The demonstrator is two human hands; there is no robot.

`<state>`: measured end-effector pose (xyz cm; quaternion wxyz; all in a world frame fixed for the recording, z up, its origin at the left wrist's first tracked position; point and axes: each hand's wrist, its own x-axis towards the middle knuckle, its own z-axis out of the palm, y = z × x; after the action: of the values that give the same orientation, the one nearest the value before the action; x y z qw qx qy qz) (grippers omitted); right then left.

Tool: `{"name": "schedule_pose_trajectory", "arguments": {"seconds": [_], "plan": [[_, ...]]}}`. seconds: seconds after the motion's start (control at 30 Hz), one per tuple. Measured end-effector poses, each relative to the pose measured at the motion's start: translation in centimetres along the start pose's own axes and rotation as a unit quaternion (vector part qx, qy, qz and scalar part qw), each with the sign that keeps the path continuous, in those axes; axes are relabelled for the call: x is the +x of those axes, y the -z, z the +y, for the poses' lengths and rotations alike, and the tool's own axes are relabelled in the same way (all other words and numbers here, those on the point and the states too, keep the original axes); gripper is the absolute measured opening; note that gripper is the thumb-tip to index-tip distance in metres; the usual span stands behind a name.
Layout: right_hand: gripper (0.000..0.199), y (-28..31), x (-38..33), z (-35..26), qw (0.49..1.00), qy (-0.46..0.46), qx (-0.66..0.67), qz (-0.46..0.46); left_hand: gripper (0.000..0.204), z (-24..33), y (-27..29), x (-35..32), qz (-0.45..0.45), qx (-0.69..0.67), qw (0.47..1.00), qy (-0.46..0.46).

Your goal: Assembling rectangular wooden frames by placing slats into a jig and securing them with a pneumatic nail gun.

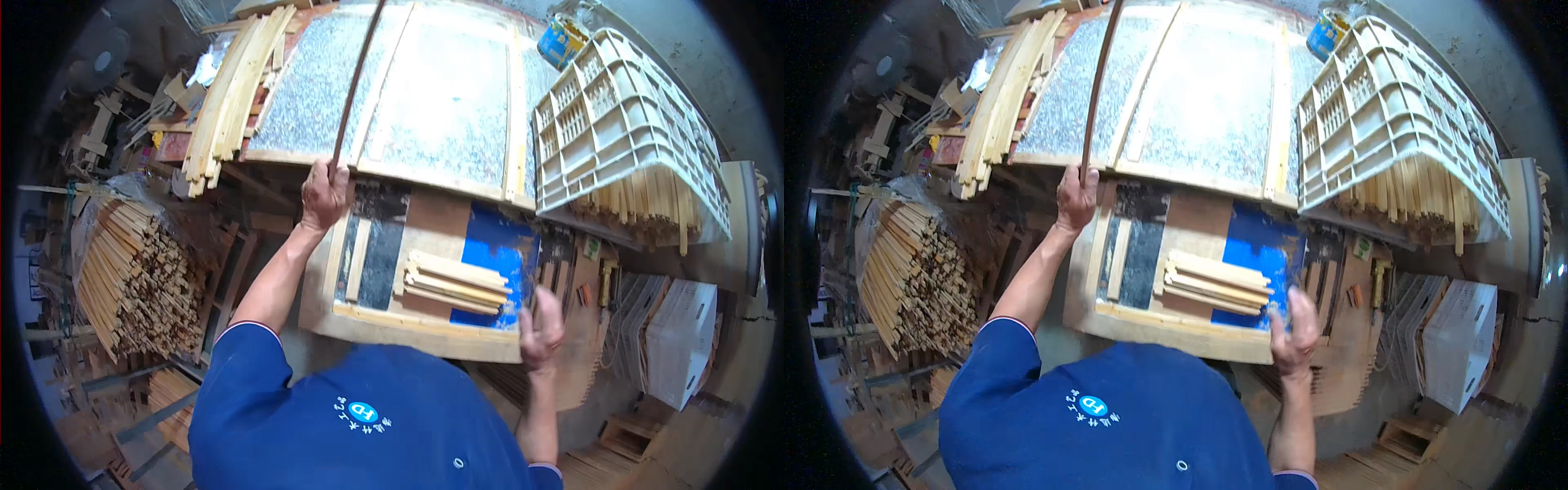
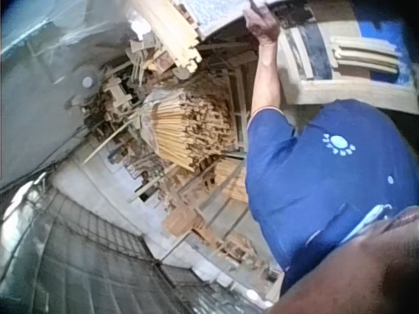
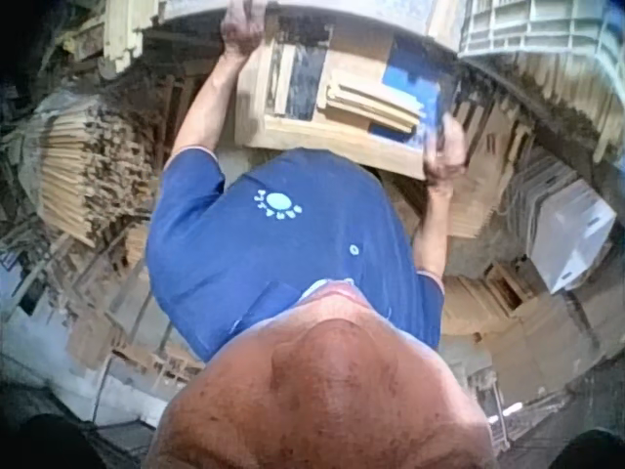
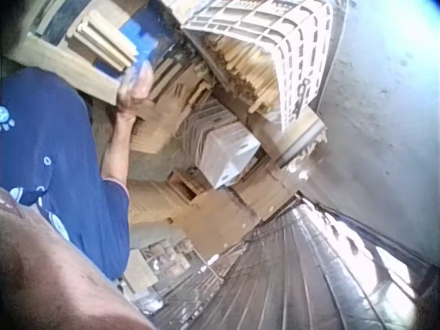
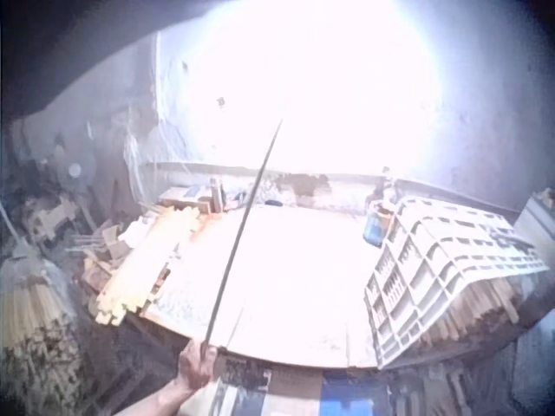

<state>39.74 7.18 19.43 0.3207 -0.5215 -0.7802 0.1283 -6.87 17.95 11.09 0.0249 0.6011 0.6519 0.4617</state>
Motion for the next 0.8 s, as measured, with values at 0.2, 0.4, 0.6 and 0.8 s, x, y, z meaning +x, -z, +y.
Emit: {"name": "schedule_pose_trajectory", "arguments": {"seconds": [0.2,0.4,0.6,0.8], "plan": [[0.037,7.7,10.4,-10.6,0.935,0.341,-0.098,0.016,0.022,6.8,-0.2,-10.3,-0.139,-0.074,0.986,-0.055],[0.062,5.3,9.7,-5.1,0.898,0.207,-0.248,-0.299,0.015,10.8,-2.4,-13.6,-0.210,0.051,0.967,-0.137],[0.054,-1.8,5.8,10.7,0.923,0.187,-0.147,-0.303,0.051,12.2,-5.6,-13.7,-0.129,0.145,0.972,-0.133],[0.049,-15.0,9.0,16.3,0.940,0.221,-0.155,-0.209,0.032,15.0,-8.4,-21.6,-0.258,0.125,0.946,-0.150]]}}
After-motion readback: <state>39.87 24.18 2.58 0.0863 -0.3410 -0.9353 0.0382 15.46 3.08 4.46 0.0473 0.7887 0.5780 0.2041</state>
